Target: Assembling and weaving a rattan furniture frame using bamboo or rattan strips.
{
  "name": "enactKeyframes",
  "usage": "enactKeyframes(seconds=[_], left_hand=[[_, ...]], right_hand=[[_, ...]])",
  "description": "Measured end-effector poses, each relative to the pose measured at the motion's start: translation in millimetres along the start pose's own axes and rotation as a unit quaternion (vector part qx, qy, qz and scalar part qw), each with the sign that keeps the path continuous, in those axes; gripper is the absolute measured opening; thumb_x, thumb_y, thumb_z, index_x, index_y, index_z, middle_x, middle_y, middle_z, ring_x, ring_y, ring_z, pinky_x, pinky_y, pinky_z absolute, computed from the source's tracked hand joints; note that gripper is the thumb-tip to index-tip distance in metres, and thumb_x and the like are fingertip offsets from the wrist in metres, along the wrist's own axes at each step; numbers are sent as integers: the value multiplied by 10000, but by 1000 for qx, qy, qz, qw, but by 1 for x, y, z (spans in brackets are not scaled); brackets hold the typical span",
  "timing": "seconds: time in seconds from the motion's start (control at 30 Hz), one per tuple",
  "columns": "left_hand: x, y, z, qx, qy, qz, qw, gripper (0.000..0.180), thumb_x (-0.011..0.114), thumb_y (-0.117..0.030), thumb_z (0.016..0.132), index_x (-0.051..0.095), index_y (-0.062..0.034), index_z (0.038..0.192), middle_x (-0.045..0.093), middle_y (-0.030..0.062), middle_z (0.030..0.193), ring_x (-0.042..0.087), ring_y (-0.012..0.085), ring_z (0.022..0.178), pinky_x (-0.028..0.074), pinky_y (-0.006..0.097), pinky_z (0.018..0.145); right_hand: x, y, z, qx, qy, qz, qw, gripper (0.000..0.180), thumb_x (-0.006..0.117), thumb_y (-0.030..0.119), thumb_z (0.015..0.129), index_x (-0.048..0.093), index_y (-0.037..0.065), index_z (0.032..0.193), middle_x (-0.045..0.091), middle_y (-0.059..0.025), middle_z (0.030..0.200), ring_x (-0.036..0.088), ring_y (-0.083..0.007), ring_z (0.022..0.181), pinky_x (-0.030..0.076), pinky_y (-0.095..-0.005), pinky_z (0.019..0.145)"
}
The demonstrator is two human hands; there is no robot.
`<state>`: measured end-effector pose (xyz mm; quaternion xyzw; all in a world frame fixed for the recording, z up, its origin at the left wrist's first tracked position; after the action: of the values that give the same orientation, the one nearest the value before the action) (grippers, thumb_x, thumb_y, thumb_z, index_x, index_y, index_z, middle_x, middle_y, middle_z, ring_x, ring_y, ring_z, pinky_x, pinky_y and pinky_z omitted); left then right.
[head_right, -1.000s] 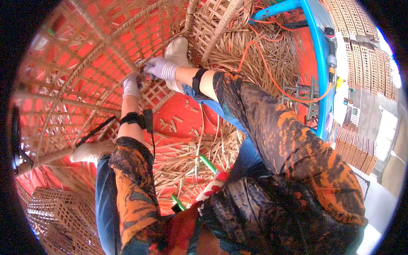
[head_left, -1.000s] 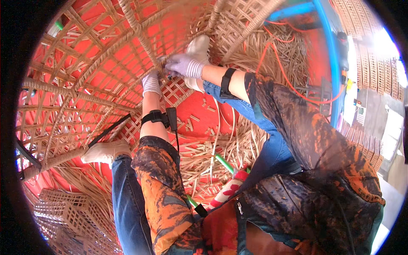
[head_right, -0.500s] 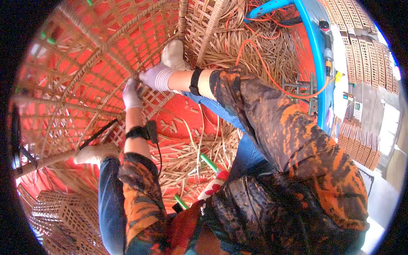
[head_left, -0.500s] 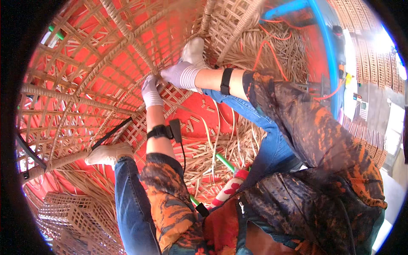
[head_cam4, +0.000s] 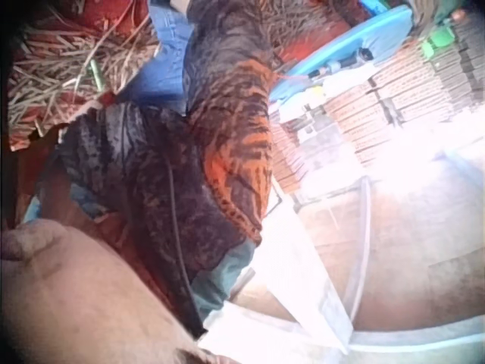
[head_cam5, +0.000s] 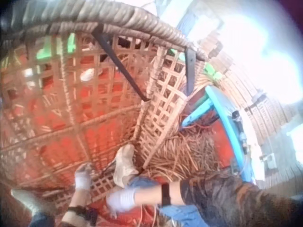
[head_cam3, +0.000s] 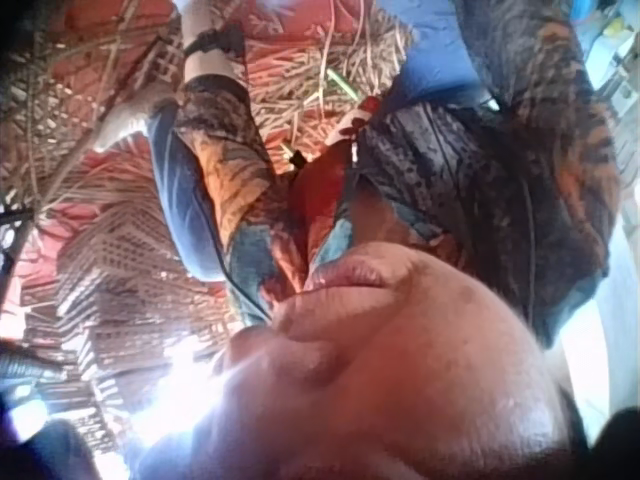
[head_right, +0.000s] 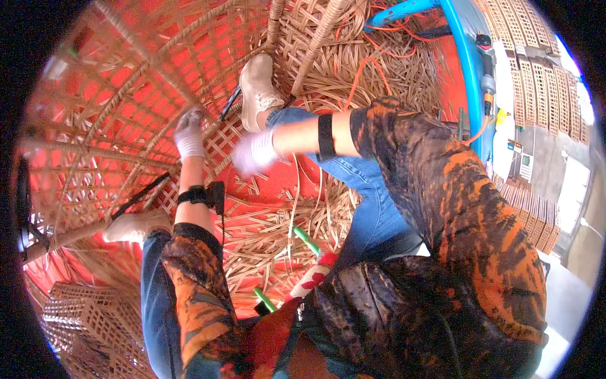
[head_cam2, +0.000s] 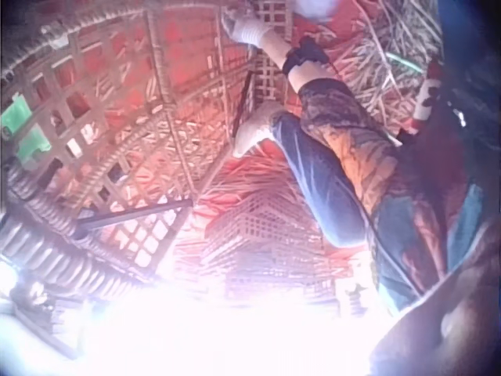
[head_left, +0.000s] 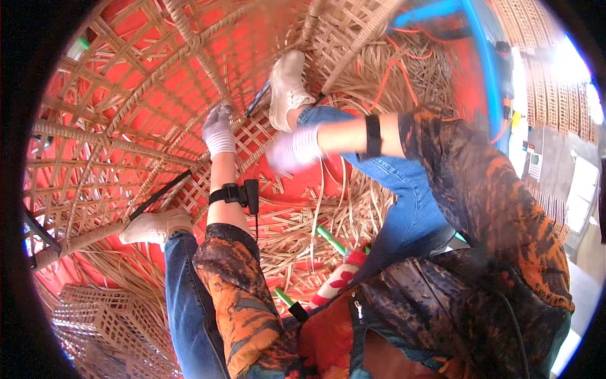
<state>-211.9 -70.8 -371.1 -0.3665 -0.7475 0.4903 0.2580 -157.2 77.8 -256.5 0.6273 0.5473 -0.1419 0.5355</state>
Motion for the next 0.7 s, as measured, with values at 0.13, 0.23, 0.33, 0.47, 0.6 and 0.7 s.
enactKeyframes(seconds=[0.13, 0.23, 0.33, 0.47, 0.6, 0.7], left_hand=[[17, 9, -7, -117, -3, -99, 988, 261, 589, -195, 876, 645, 18, 1015, 663, 49, 912, 572, 117, 745, 462, 257, 648], [0, 22, 10, -19, 17, 9, 1000, 259, 596, -238, 874, 660, 4, 941, 654, 31, 844, 533, 119, 653, 426, 272, 593], [22, 31, 9, -204, -27, -78, 976, 294, 610, -251, 857, 653, 5, 996, 671, 47, 863, 602, 133, 723, 448, 279, 601], [8, 27, 5, -238, 28, 40, 970, 357, 557, -361, 865, 681, -32, 930, 681, 47, 857, 638, 195, 820, 476, 331, 685], [10, -24, -20, 1, 2, 218, 976, 448, 522, -474, 822, 694, -101, 999, 686, 118, 968, 630, 288, 935, 442, 387, 847], [17, -40, -26, 35, 14, 422, 906, 474, 553, -483, 797, 675, -123, 1080, 663, 161, 998, 612, 312, 986, 443, 395, 879]], right_hand=[[-43, -148, -50, 334, -389, 195, 836, 241, 537, 181, 829, 648, 77, 1016, 661, -146, 956, 636, -309, 799, 506, -377, 722], [-30, -150, 0, 314, -266, 413, 813, 284, 494, 243, 880, 605, 98, 1097, 654, -135, 905, 620, -304, 862, 488, -373, 770], [-24, -174, -4, 333, -240, 275, 870, 300, 482, 294, 893, 606, 103, 1090, 646, -127, 972, 613, -293, 933, 481, -397, 798], [-59, -137, -6, 370, -198, 59, 906, 290, 492, 330, 884, 632, 111, 1012, 643, -109, 1027, 605, -261, 992, 491, -427, 796], [-30, -79, -20, 358, -53, -34, 931, 210, 535, 203, 827, 679, 69, 903, 683, -154, 887, 674, -308, 792, 533, -443, 685], [-18, 20, 2, 213, 67, 91, 971, 213, 553, 211, 744, 695, 60, 794, 665, -169, 751, 651, -348, 708, 522, -446, 621]])
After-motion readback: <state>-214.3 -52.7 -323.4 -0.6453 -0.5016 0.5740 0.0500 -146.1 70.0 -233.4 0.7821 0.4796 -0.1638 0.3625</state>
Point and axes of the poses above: each hand's wrist, its own z-axis towards the middle knuckle, its own x-axis out of the palm, y = z × x, the point moved 7 cm from there along z, towards the middle knuckle
